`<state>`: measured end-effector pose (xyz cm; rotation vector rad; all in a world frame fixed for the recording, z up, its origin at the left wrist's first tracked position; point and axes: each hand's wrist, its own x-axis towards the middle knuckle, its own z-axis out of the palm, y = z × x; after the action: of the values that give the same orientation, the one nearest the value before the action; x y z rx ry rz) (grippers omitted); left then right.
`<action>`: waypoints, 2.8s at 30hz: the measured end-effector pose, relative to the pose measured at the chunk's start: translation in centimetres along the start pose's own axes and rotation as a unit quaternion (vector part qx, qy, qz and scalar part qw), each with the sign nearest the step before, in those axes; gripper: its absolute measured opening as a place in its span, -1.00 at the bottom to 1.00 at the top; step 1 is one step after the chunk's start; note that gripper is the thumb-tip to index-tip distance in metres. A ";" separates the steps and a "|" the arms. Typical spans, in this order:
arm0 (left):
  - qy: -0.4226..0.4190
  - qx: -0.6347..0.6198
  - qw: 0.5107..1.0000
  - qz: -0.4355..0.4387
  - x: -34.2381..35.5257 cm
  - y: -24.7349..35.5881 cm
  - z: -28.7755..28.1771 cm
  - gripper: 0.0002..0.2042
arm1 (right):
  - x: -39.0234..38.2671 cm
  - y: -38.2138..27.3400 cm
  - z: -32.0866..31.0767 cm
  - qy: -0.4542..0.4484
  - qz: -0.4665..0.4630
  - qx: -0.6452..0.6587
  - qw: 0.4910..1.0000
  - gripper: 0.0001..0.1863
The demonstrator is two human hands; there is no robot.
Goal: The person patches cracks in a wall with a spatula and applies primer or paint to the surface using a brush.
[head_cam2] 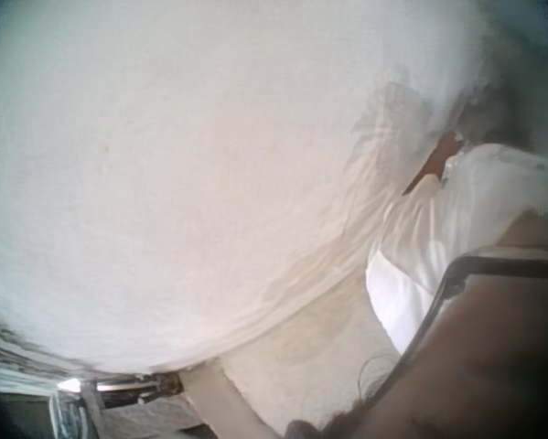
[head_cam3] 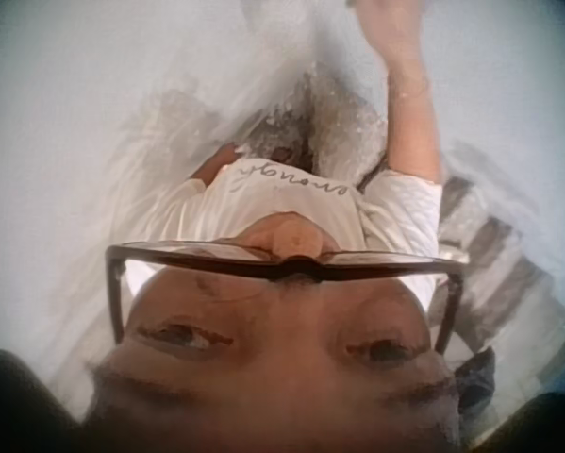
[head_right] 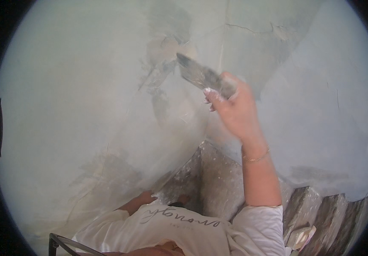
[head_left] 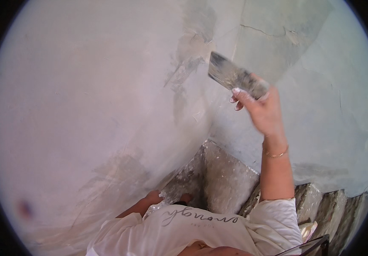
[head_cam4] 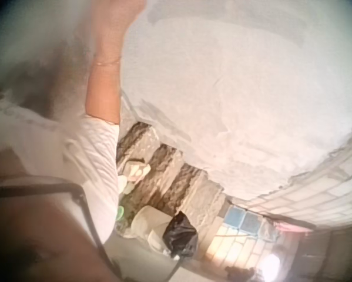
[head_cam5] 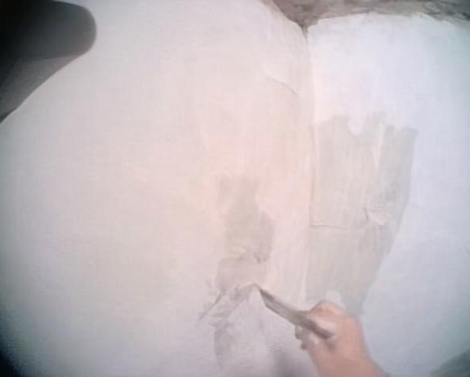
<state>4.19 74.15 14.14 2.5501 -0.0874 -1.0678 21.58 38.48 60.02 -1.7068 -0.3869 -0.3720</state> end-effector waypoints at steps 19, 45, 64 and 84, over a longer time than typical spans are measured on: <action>-0.024 0.011 1.000 0.009 -0.3 -0.1 -0.6 -0.39 | 5.3 4.7 1.9 0.088 0.103 0.219 0.966 -0.76; 0.002 -0.013 0.999 0.031 0.9 0.3 -0.8 -0.44 | 6.3 1.2 7.1 0.017 0.098 0.459 0.883 -0.77; -0.046 0.008 0.998 0.037 -1.6 6.3 2.0 -0.46 | -33.9 10.1 -17.0 0.258 0.471 0.038 0.843 -0.80; -0.111 0.285 0.939 0.156 12.8 -0.1 -1.4 -0.50 | -76.0 0.9 -24.7 0.876 0.269 0.165 0.364 -0.89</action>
<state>14.30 72.13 6.39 2.7396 -0.9554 -1.3393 -46.40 10.31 28.93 -0.1694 1.5679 -1.2238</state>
